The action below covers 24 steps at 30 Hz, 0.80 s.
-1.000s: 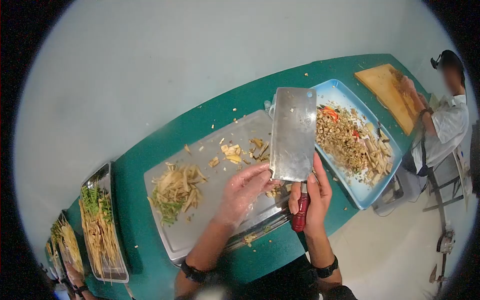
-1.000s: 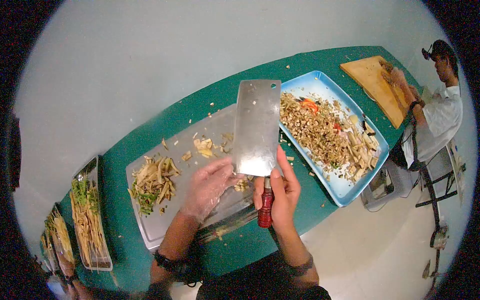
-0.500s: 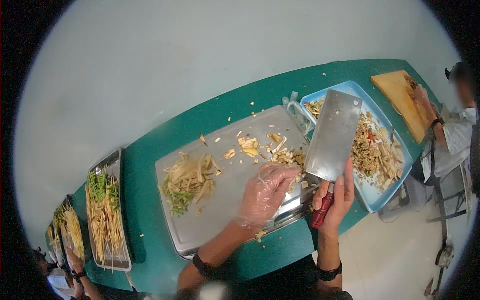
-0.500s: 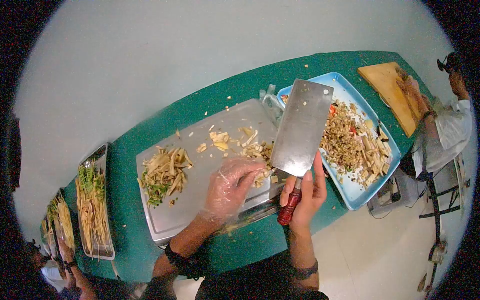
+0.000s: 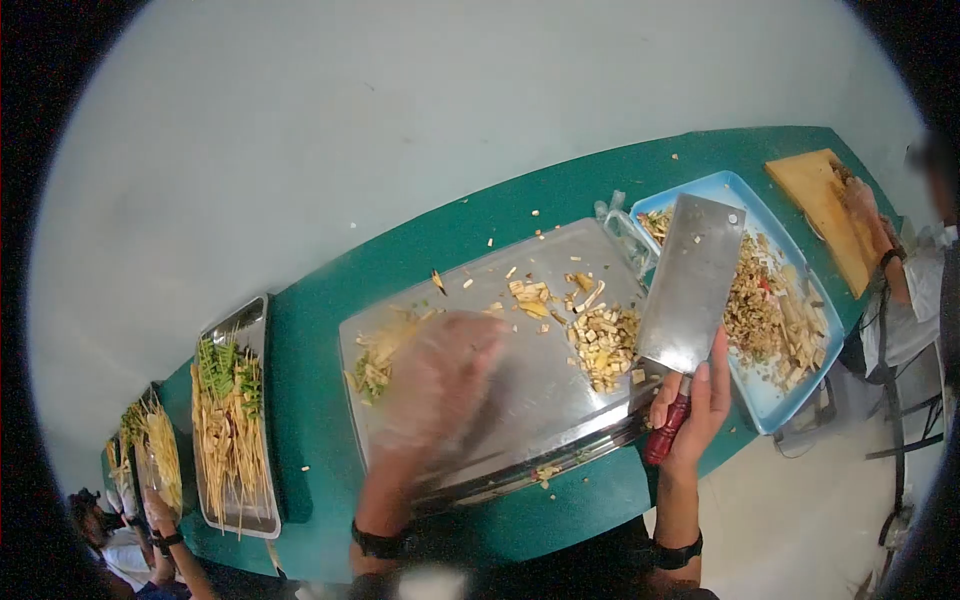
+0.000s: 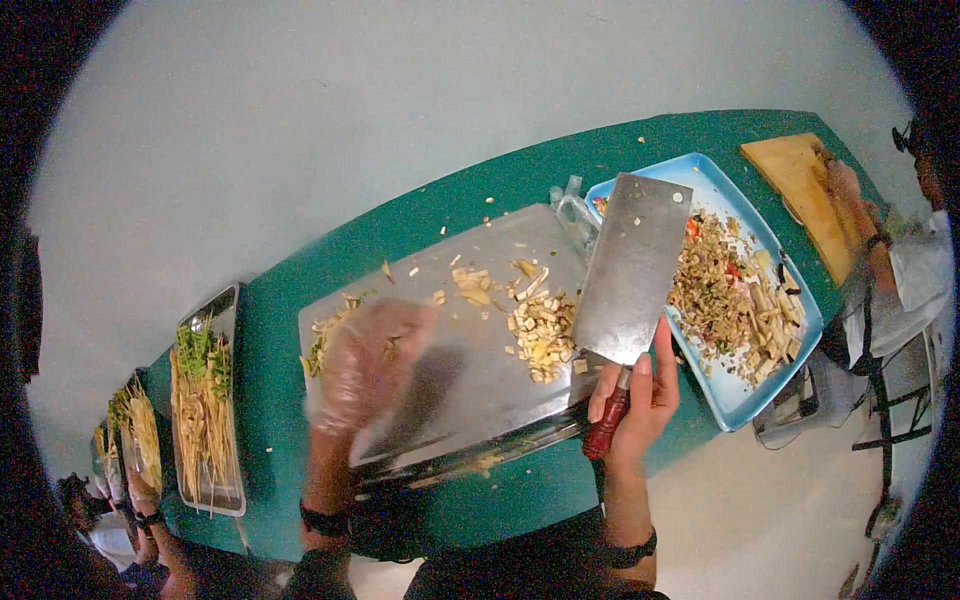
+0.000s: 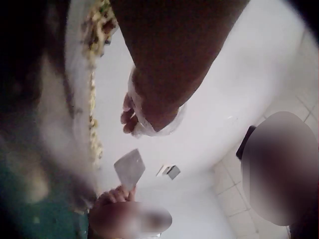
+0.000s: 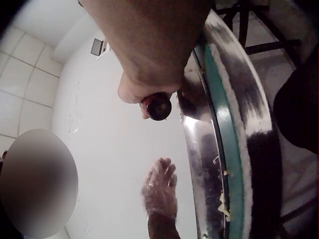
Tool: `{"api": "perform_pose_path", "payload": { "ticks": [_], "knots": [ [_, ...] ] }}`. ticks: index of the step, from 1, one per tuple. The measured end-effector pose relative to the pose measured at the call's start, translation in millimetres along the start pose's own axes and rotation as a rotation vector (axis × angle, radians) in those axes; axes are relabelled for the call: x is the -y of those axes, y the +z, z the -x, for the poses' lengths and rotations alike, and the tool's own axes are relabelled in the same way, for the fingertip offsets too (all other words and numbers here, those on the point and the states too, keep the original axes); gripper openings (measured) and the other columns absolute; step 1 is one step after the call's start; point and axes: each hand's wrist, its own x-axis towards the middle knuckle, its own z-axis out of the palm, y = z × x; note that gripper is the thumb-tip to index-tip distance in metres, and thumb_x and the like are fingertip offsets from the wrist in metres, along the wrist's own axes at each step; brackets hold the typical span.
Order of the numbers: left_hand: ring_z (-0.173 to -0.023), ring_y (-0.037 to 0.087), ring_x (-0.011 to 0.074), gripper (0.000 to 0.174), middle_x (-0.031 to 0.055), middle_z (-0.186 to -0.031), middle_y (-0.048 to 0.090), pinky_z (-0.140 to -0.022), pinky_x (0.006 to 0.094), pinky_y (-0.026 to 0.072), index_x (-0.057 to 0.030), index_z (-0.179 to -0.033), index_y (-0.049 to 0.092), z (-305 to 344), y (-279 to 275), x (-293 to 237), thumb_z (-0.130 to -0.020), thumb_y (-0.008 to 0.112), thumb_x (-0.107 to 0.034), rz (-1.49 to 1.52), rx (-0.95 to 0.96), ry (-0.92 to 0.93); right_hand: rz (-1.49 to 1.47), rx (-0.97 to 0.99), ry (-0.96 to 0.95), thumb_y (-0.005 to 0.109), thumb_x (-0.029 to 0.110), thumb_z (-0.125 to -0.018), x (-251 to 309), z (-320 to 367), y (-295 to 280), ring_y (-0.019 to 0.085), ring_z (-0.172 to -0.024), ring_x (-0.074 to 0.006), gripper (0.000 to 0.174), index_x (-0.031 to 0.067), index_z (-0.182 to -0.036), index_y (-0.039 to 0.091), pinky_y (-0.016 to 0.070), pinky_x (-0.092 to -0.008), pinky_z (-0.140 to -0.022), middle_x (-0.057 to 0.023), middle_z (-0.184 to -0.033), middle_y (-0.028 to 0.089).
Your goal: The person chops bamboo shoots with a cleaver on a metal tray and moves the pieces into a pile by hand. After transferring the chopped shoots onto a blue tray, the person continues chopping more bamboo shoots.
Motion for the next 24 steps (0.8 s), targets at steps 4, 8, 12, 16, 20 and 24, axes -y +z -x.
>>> {"api": "perform_pose_path", "payload": {
  "ticks": [4,8,12,16,20,24],
  "knots": [
    [-0.111,0.071,0.0385,0.034,0.0192,-0.12,0.073,-0.097,0.0476,0.0559,-0.0071,-0.119,0.077,5,-53,62,-0.099,0.077,-0.034,-0.304,0.023,-0.193,-0.021,0.0,-0.02,0.052,0.016,-0.115,3,3,7,0.051,-0.045,-0.0113,0.053,0.0025,-0.165,0.042,0.0443,-0.0257,-0.041,-0.0084,-0.071,0.062],
    [-0.111,0.071,0.0393,0.035,0.0186,-0.117,0.074,-0.098,0.0479,0.0552,-0.0062,-0.12,0.077,9,-67,82,-0.098,0.077,-0.034,-0.302,0.122,-0.248,0.006,0.044,-0.053,0.052,0.017,-0.115,1,4,8,0.052,-0.046,-0.0108,0.054,-0.0001,-0.165,0.041,0.0441,-0.0257,-0.041,-0.0086,-0.071,0.062],
    [-0.11,0.072,0.0385,0.033,0.0182,-0.114,0.076,-0.097,0.0481,0.0554,-0.006,-0.117,0.077,8,-63,86,-0.097,0.079,-0.031,-0.229,0.07,-0.173,-0.016,0.047,-0.052,0.052,0.017,-0.114,-1,3,7,0.052,-0.046,-0.0109,0.055,-0.0004,-0.165,0.041,0.0439,-0.0257,-0.041,-0.0089,-0.071,0.063],
    [-0.108,0.073,0.038,0.03,0.0181,-0.113,0.076,-0.096,0.0476,0.0556,-0.0057,-0.115,0.077,5,-66,82,-0.095,0.08,-0.028,-0.224,0.087,-0.158,-0.008,0.041,-0.061,0.053,0.017,-0.114,-2,4,6,0.053,-0.046,-0.011,0.055,-0.0011,-0.164,0.041,0.0442,-0.0257,-0.041,-0.0096,-0.072,0.064],
    [-0.104,0.073,0.0373,0.028,0.0173,-0.111,0.077,-0.093,0.0471,0.0566,-0.0052,-0.113,0.077,6,-66,93,-0.093,0.082,-0.025,-0.269,0.075,-0.173,0.036,0.083,-0.042,0.047,0.019,-0.117,-2,3,5,0.051,-0.048,-0.0109,0.056,0.0058,-0.17,0.034,0.044,-0.0238,-0.044,-0.0058,-0.073,0.055],
    [-0.099,0.073,0.0369,0.023,0.0167,-0.109,0.077,-0.09,0.0462,0.057,-0.0055,-0.11,0.077,5,-70,88,-0.095,0.08,-0.022,-0.225,0.02,-0.174,0.056,0.075,-0.034,0.047,0.019,-0.117,1,5,7,0.051,-0.048,-0.0109,0.055,0.0059,-0.169,0.035,0.0441,-0.0237,-0.044,-0.0055,-0.072,0.055]
  ]
}}
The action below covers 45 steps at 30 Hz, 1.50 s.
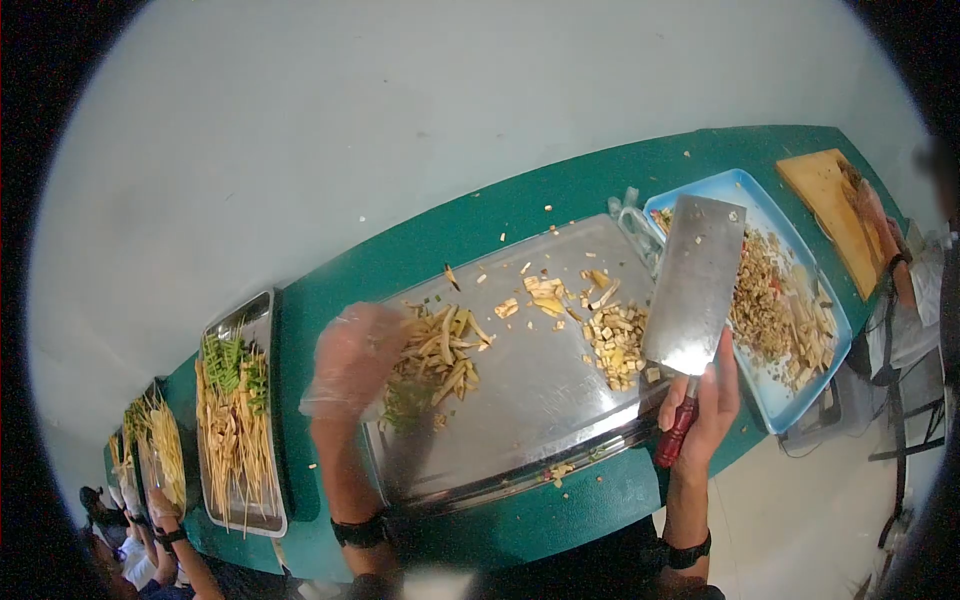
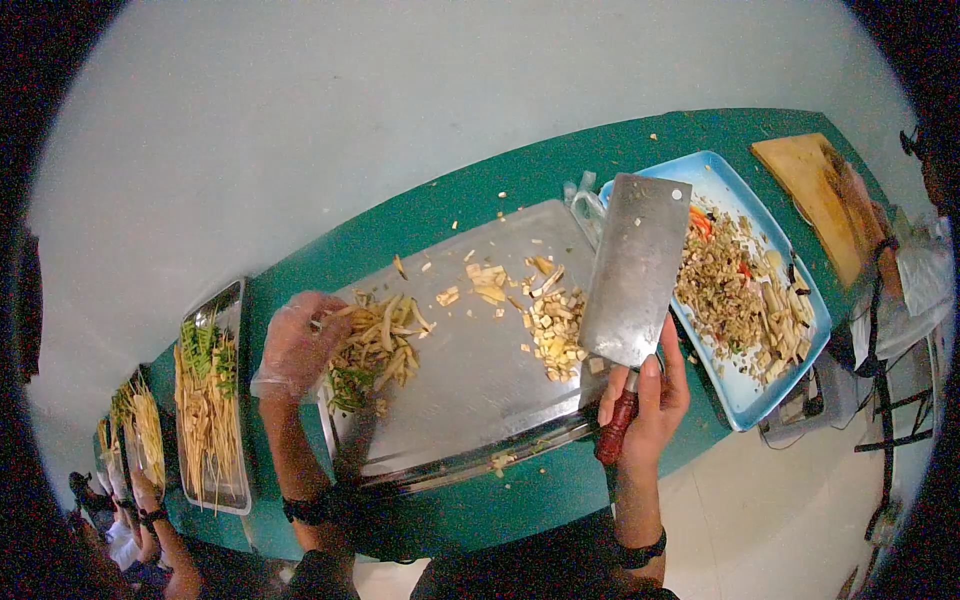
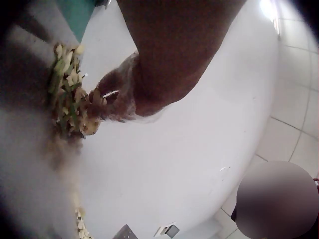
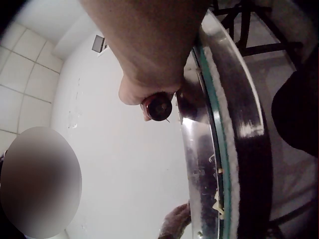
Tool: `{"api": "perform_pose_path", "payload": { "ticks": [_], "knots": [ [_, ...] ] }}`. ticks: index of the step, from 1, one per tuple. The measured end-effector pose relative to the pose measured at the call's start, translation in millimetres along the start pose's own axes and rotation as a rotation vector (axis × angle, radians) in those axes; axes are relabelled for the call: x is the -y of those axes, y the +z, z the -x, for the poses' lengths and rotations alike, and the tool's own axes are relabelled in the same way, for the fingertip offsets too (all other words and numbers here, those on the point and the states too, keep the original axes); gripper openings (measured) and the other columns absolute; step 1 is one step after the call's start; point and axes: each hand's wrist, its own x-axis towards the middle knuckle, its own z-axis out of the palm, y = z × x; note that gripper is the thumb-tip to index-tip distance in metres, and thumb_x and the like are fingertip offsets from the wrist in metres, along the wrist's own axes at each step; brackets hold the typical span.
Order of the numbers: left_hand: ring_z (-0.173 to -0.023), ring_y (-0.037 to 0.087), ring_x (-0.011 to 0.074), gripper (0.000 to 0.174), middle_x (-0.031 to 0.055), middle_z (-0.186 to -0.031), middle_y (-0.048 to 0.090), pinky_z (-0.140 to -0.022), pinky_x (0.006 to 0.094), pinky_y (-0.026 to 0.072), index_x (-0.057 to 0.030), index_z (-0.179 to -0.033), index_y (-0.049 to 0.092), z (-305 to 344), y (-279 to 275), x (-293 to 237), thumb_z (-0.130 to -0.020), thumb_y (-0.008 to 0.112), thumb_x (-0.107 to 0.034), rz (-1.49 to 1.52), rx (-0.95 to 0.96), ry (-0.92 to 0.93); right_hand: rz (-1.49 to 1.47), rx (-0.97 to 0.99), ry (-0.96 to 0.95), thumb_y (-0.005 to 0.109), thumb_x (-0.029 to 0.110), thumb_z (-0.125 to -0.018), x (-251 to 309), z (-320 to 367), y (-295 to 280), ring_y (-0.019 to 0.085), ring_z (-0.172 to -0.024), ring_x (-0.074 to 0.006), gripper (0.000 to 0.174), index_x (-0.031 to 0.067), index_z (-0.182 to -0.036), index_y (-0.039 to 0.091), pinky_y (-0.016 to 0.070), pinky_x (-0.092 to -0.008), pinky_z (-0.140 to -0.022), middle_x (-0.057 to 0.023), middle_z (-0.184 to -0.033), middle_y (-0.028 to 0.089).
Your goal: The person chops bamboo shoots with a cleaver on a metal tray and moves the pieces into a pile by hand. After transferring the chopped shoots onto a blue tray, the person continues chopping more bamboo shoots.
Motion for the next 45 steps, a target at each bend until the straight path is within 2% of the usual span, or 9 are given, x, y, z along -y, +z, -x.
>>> {"api": "perform_pose_path", "payload": {
  "ticks": [7,13,16,22,25,27,33,40,45],
  "knots": [
    [-0.098,0.073,0.0372,0.018,0.0181,-0.108,0.076,-0.088,0.0457,0.0572,-0.0047,-0.111,0.078,-2,3,11,-0.101,0.075,-0.019,0.01,-0.078,0.021,-0.069,-0.003,-0.015,0.054,0.018,-0.115,1,-1,1,0.054,-0.048,-0.0106,0.053,-0.0004,-0.164,0.043,0.0457,-0.0241,-0.042,-0.0103,-0.074,0.066],
    [-0.089,0.072,0.0269,0.021,0.0164,-0.101,0.075,-0.083,0.04,0.0572,-0.0051,-0.12,0.076,-2,-1,2,-0.103,0.073,-0.017,0.063,-0.114,0.012,-0.057,-0.008,-0.01,0.054,0.018,-0.115,-1,-1,0,0.054,-0.049,-0.0108,0.054,-0.0004,-0.164,0.043,0.0456,-0.0246,-0.042,-0.0108,-0.075,0.066],
    [-0.083,0.069,0.0235,0.021,0.0145,-0.098,0.075,-0.081,0.0376,0.057,-0.0052,-0.122,0.075,-3,-5,-6,-0.103,0.073,-0.015,0.155,-0.063,-0.163,-0.05,-0.024,0.001,0.055,0.018,-0.114,-1,-1,0,0.054,-0.049,-0.0112,0.054,-0.0005,-0.164,0.043,0.0453,-0.0249,-0.042,-0.0109,-0.076,0.066],
    [-0.089,0.072,0.0238,0.018,0.0127,-0.099,0.076,-0.084,0.0375,0.0581,-0.0068,-0.114,0.076,0,17,-48,-0.097,0.079,-0.011,0.328,-0.177,0.071,-0.033,-0.028,0.026,0.055,0.017,-0.114,0,-1,-2,0.053,-0.047,-0.0124,0.054,-0.0001,-0.163,0.043,0.0451,-0.0255,-0.042,-0.0114,-0.078,0.068],
    [-0.095,0.073,0.0285,0.019,0.0114,-0.099,0.075,-0.088,0.0402,0.0586,-0.0082,-0.108,0.075,9,39,-92,-0.091,0.084,-0.013,0.37,-0.072,0.205,-0.032,-0.046,0.032,0.054,0.016,-0.114,-1,-1,-1,0.054,-0.046,-0.0129,0.054,0.0003,-0.164,0.043,0.0452,-0.0259,-0.042,-0.0116,-0.077,0.067],
    [-0.102,0.072,0.035,0.029,0.0116,-0.108,0.074,-0.09,0.0457,0.0582,-0.0099,-0.108,0.072,15,53,-104,-0.087,0.088,-0.02,0.219,0.148,0.374,-0.054,-0.015,0.021,0.054,0.017,-0.114,-2,-2,-4,0.054,-0.046,-0.0133,0.054,0.0001,-0.164,0.042,0.0454,-0.0263,-0.042,-0.0116,-0.074,0.067],
    [-0.118,0.066,0.0385,0.043,0.0146,-0.127,0.068,-0.102,0.0524,0.0541,-0.0123,-0.118,0.069,21,45,-121,-0.086,0.088,-0.034,0.152,0.393,0.266,-0.034,-0.011,0.022,0.055,0.017,-0.114,-2,-2,-5,0.054,-0.046,-0.013,0.054,0.0002,-0.164,0.042,0.0459,-0.0262,-0.042,-0.0113,-0.073,0.066],
    [-0.116,0.065,0.0353,0.041,0.0135,-0.121,0.066,-0.105,0.0474,0.0533,-0.0107,-0.126,0.071,20,66,-118,-0.091,0.083,-0.029,0.157,0.206,0.461,-0.051,-0.012,0.021,0.055,0.017,-0.114,-3,-2,-4,0.054,-0.046,-0.0132,0.054,0.0007,-0.164,0.042,0.0459,-0.0261,-0.042,-0.0106,-0.072,0.065],
    [-0.115,0.064,0.0357,0.029,0.0129,-0.118,0.064,-0.105,0.0477,0.0533,-0.0091,-0.115,0.074,20,74,-113,-0.092,0.08,-0.026,0.215,0.216,0.455,-0.061,-0.007,0.022,0.054,0.017,-0.114,-4,-2,-5,0.055,-0.047,-0.0134,0.054,0.001,-0.164,0.042,0.0468,-0.0268,-0.042,-0.0107,-0.071,0.064]
  ]
}}
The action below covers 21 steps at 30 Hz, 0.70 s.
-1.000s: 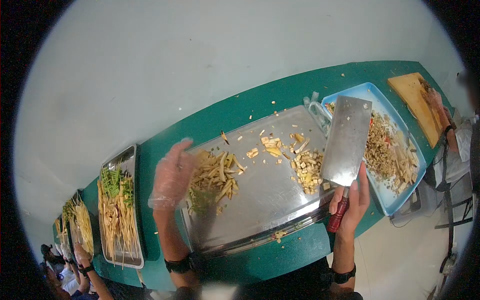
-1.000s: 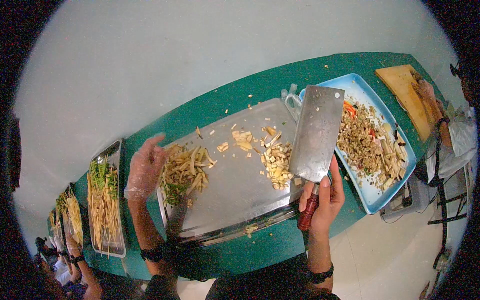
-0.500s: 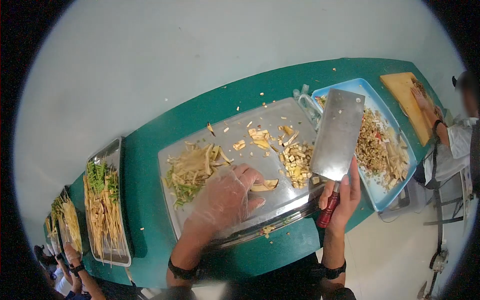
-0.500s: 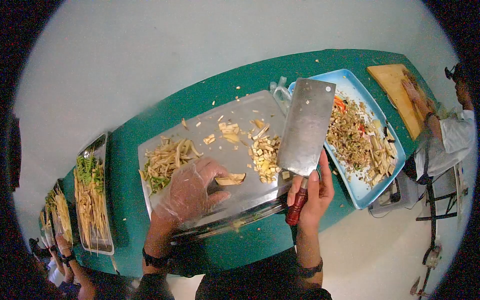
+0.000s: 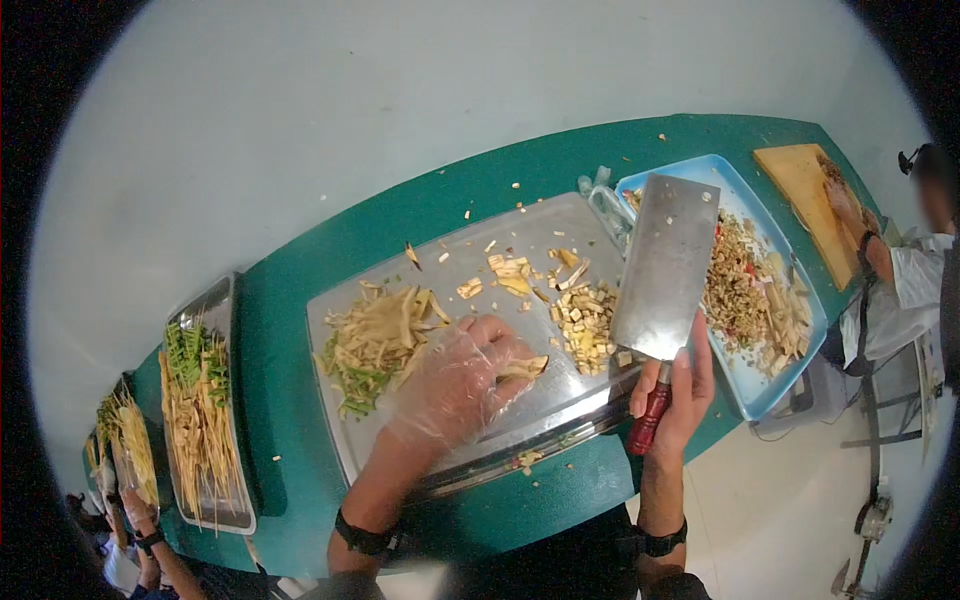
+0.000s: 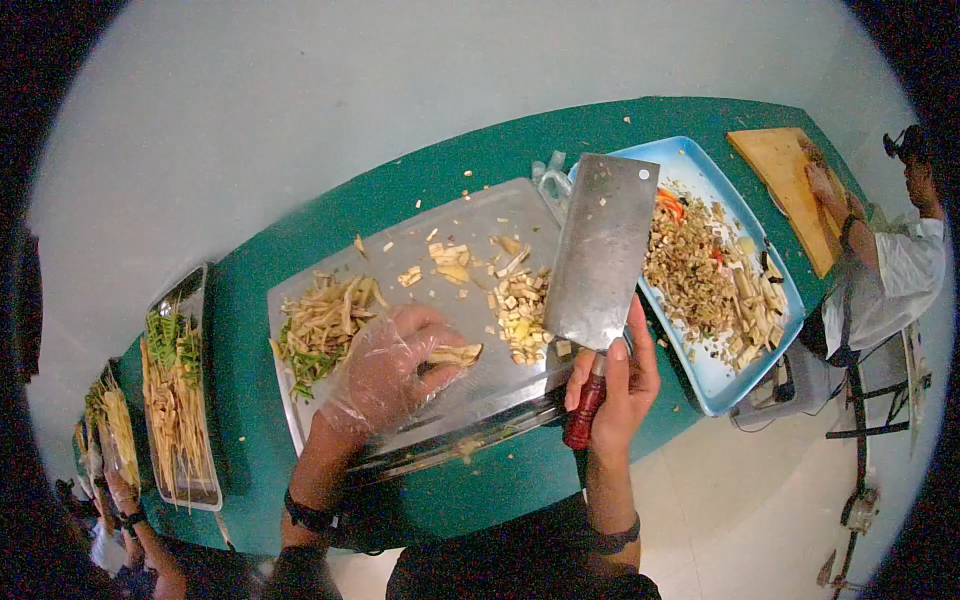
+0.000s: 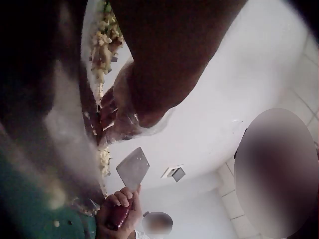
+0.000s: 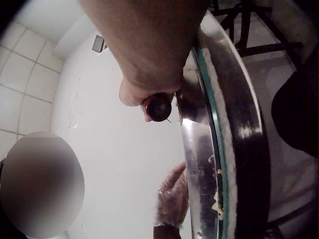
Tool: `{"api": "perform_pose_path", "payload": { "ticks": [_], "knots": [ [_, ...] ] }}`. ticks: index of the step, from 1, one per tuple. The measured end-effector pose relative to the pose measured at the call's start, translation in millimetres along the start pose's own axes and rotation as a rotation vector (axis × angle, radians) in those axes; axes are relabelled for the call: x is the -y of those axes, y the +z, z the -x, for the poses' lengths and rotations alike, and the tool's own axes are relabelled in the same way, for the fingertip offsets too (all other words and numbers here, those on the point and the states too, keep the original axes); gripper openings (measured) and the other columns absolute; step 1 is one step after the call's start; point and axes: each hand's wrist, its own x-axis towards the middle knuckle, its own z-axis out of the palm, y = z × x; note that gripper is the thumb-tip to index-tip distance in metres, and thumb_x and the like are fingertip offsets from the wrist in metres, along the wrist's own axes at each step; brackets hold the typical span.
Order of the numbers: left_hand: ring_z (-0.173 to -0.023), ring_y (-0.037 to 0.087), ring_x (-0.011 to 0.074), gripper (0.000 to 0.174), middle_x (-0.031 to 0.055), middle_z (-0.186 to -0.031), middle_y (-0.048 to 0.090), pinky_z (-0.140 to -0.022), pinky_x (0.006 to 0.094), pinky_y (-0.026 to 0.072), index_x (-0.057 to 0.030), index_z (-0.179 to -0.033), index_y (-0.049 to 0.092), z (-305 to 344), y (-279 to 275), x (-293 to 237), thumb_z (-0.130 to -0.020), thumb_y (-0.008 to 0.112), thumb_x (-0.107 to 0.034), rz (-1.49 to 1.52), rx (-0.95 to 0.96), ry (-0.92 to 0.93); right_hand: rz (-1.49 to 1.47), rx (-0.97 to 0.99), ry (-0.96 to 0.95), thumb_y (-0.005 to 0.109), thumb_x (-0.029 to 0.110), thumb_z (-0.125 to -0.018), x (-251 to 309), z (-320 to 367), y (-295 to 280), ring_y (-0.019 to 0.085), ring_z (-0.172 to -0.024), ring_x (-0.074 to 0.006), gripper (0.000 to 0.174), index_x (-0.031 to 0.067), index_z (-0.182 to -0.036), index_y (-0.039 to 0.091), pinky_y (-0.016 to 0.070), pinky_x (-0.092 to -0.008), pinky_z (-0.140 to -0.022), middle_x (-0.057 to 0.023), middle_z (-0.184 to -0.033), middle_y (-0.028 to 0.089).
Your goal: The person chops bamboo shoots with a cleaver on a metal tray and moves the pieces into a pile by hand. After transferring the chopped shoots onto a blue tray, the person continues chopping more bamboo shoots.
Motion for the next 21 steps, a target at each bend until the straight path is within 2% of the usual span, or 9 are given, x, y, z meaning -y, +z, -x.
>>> {"api": "perform_pose_path", "payload": {
  "ticks": [4,6,10,13,16,18,21],
  "knots": [
    [-0.115,0.064,0.0355,0.029,0.0125,-0.117,0.064,-0.104,0.0477,0.0535,-0.009,-0.114,0.072,0,5,2,-0.092,0.08,-0.026,0.009,0.003,0.005,-0.008,0.005,-0.005,0.054,0.016,-0.114,-1,0,0,0.055,-0.047,-0.0136,0.054,0.0011,-0.164,0.042,0.0477,-0.0272,-0.042,-0.011,-0.072,0.065],
    [-0.114,0.065,0.0354,0.029,0.0128,-0.115,0.064,-0.103,0.0481,0.0537,-0.0094,-0.114,0.071,1,9,2,-0.092,0.08,-0.027,0.044,-0.005,-0.004,0.04,0.014,0.008,0.047,0.014,-0.116,1,1,1,0.053,-0.048,-0.0127,0.054,0.0034,-0.168,0.036,0.0467,-0.0252,-0.043,-0.0085,-0.072,0.057],
    [-0.112,0.064,0.0356,0.031,0.013,-0.113,0.063,-0.1,0.048,0.0543,-0.0098,-0.116,0.071,1,15,0,-0.092,0.08,-0.026,0.062,-0.005,0.006,0.077,0.022,0.003,0.046,0.014,-0.116,2,1,2,0.053,-0.048,-0.0125,0.054,0.0035,-0.168,0.036,0.0468,-0.025,-0.043,-0.0081,-0.072,0.057],
    [-0.106,0.066,0.0366,0.027,0.014,-0.112,0.067,-0.093,0.0474,0.0561,-0.0113,-0.114,0.076,1,16,-2,-0.091,0.083,-0.022,0.095,-0.077,0.019,0.07,0.0,0.003,0.046,0.014,-0.116,1,1,3,0.053,-0.048,-0.0125,0.054,0.003,-0.168,0.036,0.0466,-0.0248,-0.043,-0.0087,-0.073,0.058],
    [-0.104,0.067,0.0342,0.026,0.0126,-0.11,0.067,-0.091,0.0458,0.0569,-0.0113,-0.113,0.077,0,13,-3,-0.09,0.083,-0.021,0.167,-0.042,-0.016,0.044,0.039,-0.011,0.047,0.015,-0.116,-1,1,0,0.053,-0.048,-0.0126,0.054,0.0022,-0.168,0.036,0.0463,-0.0249,-0.043,-0.0098,-0.073,0.06],
    [-0.102,0.068,0.0326,0.021,0.0107,-0.108,0.067,-0.089,0.0448,0.0573,-0.0116,-0.109,0.078,0,14,-3,-0.09,0.083,-0.019,0.174,-0.05,-0.02,0.022,0.022,-0.016,0.055,0.017,-0.114,-1,1,0,0.055,-0.048,-0.0128,0.055,0.0005,-0.164,0.042,0.048,-0.0264,-0.041,-0.0118,-0.074,0.066],
    [-0.102,0.069,0.0324,0.017,0.0099,-0.106,0.068,-0.088,0.0446,0.0578,-0.0116,-0.106,0.077,2,18,-2,-0.091,0.082,-0.019,0.211,-0.042,-0.021,0.028,0.024,-0.01,0.055,0.018,-0.114,1,1,1,0.055,-0.048,-0.0129,0.055,0.0005,-0.164,0.042,0.048,-0.0265,-0.041,-0.0117,-0.074,0.066]
  ]
}}
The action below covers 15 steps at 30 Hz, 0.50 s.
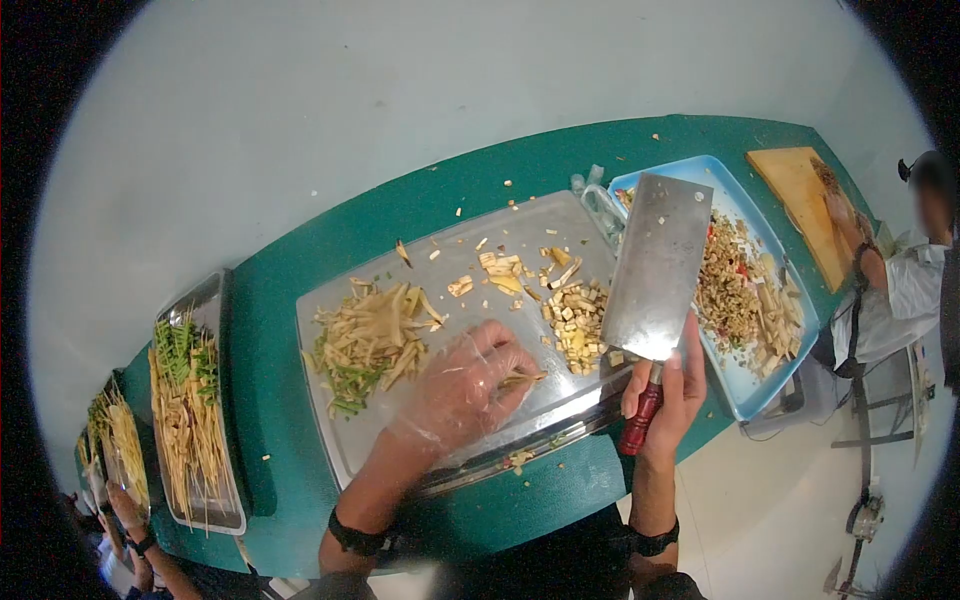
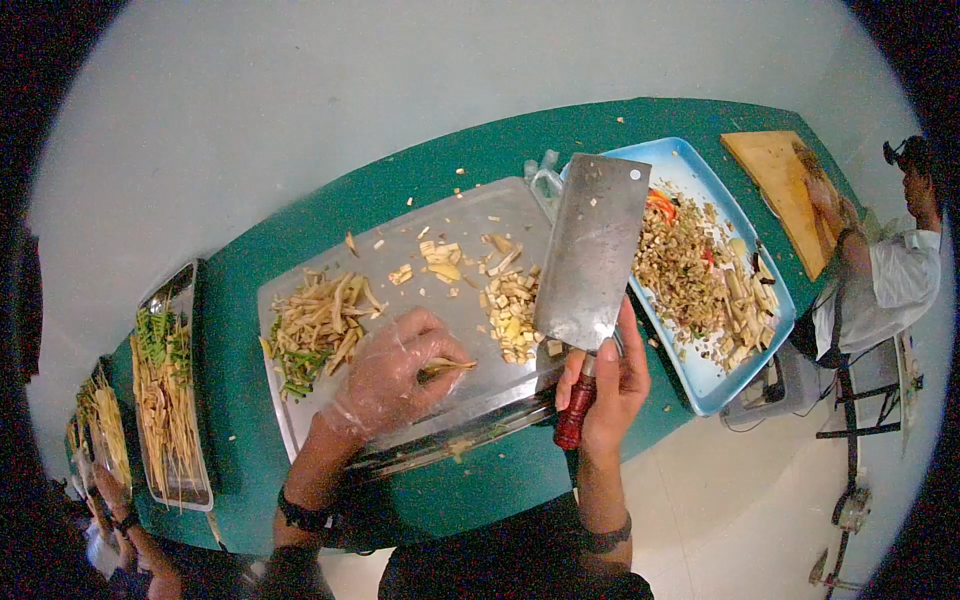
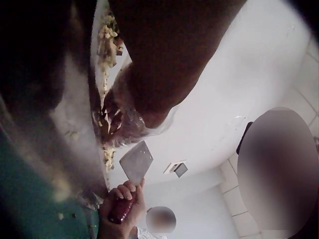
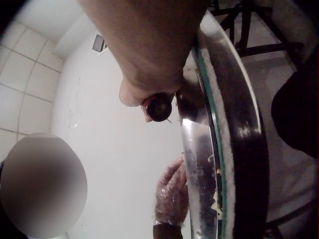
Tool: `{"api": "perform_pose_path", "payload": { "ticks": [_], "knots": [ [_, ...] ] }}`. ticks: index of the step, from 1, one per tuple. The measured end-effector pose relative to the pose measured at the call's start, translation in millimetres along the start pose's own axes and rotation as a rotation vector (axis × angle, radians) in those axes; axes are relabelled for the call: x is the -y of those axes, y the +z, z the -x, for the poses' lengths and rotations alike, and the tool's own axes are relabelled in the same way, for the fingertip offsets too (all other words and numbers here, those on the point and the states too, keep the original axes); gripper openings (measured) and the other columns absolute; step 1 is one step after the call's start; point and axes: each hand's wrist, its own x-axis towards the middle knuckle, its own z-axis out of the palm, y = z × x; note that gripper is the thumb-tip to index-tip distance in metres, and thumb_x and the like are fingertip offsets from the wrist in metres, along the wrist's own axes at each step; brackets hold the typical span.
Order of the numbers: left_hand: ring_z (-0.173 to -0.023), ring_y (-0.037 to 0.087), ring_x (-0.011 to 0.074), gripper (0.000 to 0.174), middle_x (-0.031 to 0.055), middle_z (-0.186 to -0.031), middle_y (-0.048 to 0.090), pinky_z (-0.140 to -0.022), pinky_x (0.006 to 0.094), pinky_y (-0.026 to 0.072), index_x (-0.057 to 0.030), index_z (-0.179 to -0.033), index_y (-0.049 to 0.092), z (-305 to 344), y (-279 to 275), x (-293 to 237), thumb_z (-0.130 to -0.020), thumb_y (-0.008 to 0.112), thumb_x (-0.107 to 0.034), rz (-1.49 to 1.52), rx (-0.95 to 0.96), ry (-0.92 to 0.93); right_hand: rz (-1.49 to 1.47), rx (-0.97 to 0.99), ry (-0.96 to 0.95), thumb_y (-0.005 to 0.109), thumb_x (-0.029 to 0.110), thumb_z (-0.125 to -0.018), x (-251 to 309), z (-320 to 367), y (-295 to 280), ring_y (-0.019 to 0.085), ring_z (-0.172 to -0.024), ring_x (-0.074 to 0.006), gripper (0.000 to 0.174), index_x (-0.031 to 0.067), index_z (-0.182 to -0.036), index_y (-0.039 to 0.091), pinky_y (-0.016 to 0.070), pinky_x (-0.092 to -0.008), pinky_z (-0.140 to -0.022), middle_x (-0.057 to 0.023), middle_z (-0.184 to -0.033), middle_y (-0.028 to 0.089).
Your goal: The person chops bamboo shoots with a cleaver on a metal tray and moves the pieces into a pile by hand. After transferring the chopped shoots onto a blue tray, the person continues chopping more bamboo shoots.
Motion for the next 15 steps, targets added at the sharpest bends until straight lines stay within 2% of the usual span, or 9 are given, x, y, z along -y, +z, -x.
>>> {"api": "perform_pose_path", "payload": {
  "ticks": [3,10,15],
  "knots": [
    [-0.104,0.07,0.0322,0.014,0.01,-0.106,0.069,-0.087,0.0443,0.0588,-0.0119,-0.103,0.076,-3,-4,0,-0.093,0.081,-0.019,-0.064,0.042,0.054,-0.014,0.01,-0.007,0.055,0.017,-0.114,-1,0,-1,0.054,-0.048,-0.0132,0.055,0.0004,-0.165,0.042,0.048,-0.0265,-0.041,-0.0116,-0.074,0.065],
    [-0.104,0.07,0.0329,0.014,0.0087,-0.106,0.07,-0.088,0.0455,0.0593,-0.0116,-0.103,0.077,0,-11,-8,-0.094,0.08,-0.021,-0.121,0.037,0.042,-0.006,0.001,-0.006,0.055,0.018,-0.114,-1,-1,0,0.054,-0.048,-0.0134,0.056,0.0001,-0.165,0.041,0.0477,-0.0264,-0.041,-0.0116,-0.073,0.065],
    [-0.102,0.069,0.0327,0.019,0.0088,-0.106,0.071,-0.086,0.0455,0.059,-0.0119,-0.105,0.079,0,-15,-7,-0.095,0.079,-0.028,-0.159,0.084,0.064,-0.001,0.006,-0.017,0.056,0.019,-0.114,-2,0,-1,0.054,-0.048,-0.0132,0.057,0.0001,-0.165,0.04,0.0478,-0.0263,-0.041,-0.0114,-0.073,0.064]
  ]
}}
